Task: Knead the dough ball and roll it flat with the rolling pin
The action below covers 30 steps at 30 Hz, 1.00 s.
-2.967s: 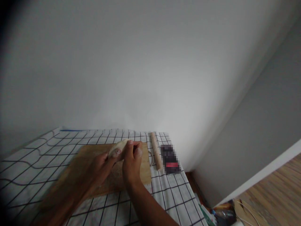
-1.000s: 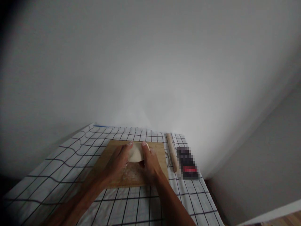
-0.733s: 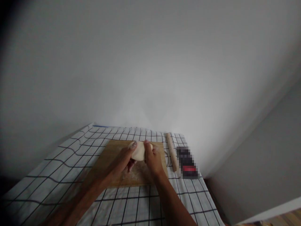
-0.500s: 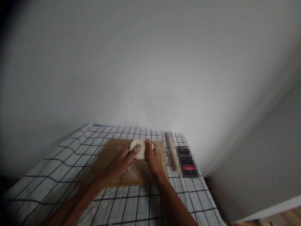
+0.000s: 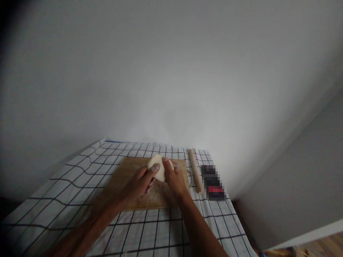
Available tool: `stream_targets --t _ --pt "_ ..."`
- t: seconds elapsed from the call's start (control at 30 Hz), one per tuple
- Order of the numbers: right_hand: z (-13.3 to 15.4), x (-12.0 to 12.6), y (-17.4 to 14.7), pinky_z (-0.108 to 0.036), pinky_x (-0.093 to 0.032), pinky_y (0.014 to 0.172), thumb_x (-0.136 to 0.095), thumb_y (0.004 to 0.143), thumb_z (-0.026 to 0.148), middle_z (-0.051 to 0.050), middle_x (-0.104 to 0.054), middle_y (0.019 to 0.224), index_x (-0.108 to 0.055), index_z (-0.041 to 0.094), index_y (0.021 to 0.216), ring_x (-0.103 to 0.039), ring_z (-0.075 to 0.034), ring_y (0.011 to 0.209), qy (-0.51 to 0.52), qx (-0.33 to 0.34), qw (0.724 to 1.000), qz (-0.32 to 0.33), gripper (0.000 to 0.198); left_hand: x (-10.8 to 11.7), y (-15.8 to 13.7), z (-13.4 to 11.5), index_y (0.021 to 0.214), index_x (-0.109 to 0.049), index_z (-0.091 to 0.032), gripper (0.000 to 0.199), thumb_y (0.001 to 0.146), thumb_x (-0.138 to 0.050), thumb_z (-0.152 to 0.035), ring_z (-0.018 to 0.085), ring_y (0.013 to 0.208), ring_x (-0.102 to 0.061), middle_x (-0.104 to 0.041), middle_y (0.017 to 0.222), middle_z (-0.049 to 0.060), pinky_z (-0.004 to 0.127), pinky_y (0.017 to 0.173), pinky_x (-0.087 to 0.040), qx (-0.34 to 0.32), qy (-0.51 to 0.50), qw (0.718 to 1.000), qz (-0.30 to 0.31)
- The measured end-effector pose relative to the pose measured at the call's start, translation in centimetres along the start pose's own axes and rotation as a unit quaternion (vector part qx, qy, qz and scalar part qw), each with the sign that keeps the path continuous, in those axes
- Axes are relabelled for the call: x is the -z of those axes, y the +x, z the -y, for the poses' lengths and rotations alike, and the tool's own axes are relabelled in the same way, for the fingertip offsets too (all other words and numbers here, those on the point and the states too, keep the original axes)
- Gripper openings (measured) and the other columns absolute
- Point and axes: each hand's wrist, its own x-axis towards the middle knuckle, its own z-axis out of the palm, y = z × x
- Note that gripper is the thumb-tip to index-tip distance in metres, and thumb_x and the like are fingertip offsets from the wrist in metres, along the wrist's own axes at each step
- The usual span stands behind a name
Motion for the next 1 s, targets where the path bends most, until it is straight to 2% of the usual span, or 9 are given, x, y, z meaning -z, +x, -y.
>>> stream_targets --t 0.07,0.23,0.4,0.47,0.6,0.7,0.77,0.93,1.0 --pt "0.0 0.3 0.0 -0.022 -0.028 0.043 -0.048 0.090 0.068 0.004 -0.042 0.055 -0.054 0.021 0.069 -0.037 -0.011 0.048 -0.004 -0.019 1.000 0.019 0.052 0.1 -0.2 -0.2 0.068 -0.052 -0.019 0.049 0.089 -0.051 -0.063 0.010 0.042 -0.043 -0.045 0.051 -0.004 0.022 0.041 -0.032 0.014 -0.009 1.000 -0.013" --pt "0.9 1.2 -0.4 -0.023 -0.033 0.044 -0.045 0.091 0.069 0.000 -0.054 0.061 -0.063 0.019 0.078 -0.045 -0.012 0.050 -0.009 -0.076 0.991 0.114 0.055 0.8 0.0 -0.5 0.072 -0.053 -0.019 0.047 0.087 -0.052 -0.063 0.009 0.041 -0.038 -0.043 0.053 -0.005 0.022 0.040 -0.032 0.017 -0.041 0.999 0.031" --pt "0.5 -0.1 -0.7 -0.022 -0.036 0.050 -0.050 0.091 0.065 -0.001 -0.057 0.065 -0.063 0.019 0.080 -0.050 -0.012 0.056 -0.001 -0.021 0.999 0.031 0.050 0.1 0.2 0.0 0.056 -0.046 -0.020 0.062 0.092 -0.035 -0.070 0.010 0.038 -0.036 -0.038 0.045 -0.003 0.024 0.040 -0.029 -0.003 -0.009 1.000 0.026" --pt "0.0 -0.6 -0.6 -0.023 -0.036 0.050 -0.049 0.091 0.067 -0.001 -0.057 0.065 -0.063 0.018 0.081 -0.050 -0.013 0.056 0.005 -0.021 1.000 0.006 0.052 -0.4 0.0 -0.2 0.057 -0.047 -0.020 0.061 0.092 -0.036 -0.068 0.010 0.040 -0.037 -0.040 0.046 -0.003 0.024 0.041 -0.030 -0.015 -0.016 1.000 0.011" --pt "-0.4 -0.1 -0.4 -0.024 -0.031 0.046 -0.041 0.091 0.072 -0.002 -0.054 0.062 -0.061 0.017 0.075 -0.045 -0.013 0.052 0.023 -0.041 0.998 0.050 0.060 -0.4 -0.5 -1.0 0.068 -0.054 -0.019 0.049 0.091 -0.047 -0.062 0.012 0.048 -0.045 -0.049 0.055 -0.002 0.024 0.046 -0.034 -0.014 -0.044 0.998 -0.047" --pt "-0.1 0.9 -0.3 -0.023 -0.026 0.043 -0.038 0.092 0.074 -0.001 -0.052 0.061 -0.059 0.017 0.074 -0.042 -0.012 0.050 0.056 -0.062 0.991 0.102 0.063 0.1 -0.5 -1.1 0.067 -0.053 -0.019 0.049 0.089 -0.050 -0.062 0.012 0.048 -0.044 -0.048 0.054 -0.003 0.024 0.044 -0.033 0.002 -0.028 0.999 -0.032" --pt "0.1 1.3 -0.2 -0.022 -0.028 0.044 -0.047 0.090 0.071 -0.001 -0.052 0.062 -0.060 0.017 0.077 -0.043 -0.012 0.052 0.050 -0.078 0.989 0.114 0.057 0.3 -0.3 -0.8 0.068 -0.053 -0.018 0.049 0.088 -0.051 -0.063 0.012 0.046 -0.044 -0.049 0.053 -0.003 0.024 0.044 -0.033 0.009 -0.017 1.000 -0.008" --pt "0.2 0.2 -0.5 -0.023 -0.037 0.052 -0.049 0.091 0.067 -0.001 -0.055 0.066 -0.063 0.018 0.081 -0.048 -0.013 0.057 0.018 -0.037 0.996 0.073 0.052 -0.1 0.0 -0.3 0.057 -0.051 -0.018 0.064 0.094 -0.031 -0.066 0.011 0.040 -0.041 -0.043 0.043 -0.001 0.024 0.043 -0.033 -0.014 0.014 1.000 0.015" --pt "0.1 -0.1 -0.5 -0.025 -0.037 0.052 -0.046 0.091 0.069 -0.002 -0.054 0.063 -0.062 0.019 0.078 -0.048 -0.015 0.058 -0.008 -0.021 0.998 0.054 0.055 -0.2 0.0 -0.4 0.060 -0.053 -0.018 0.062 0.093 -0.034 -0.067 0.011 0.039 -0.042 -0.044 0.043 -0.002 0.024 0.041 -0.032 -0.002 0.014 1.000 0.004"
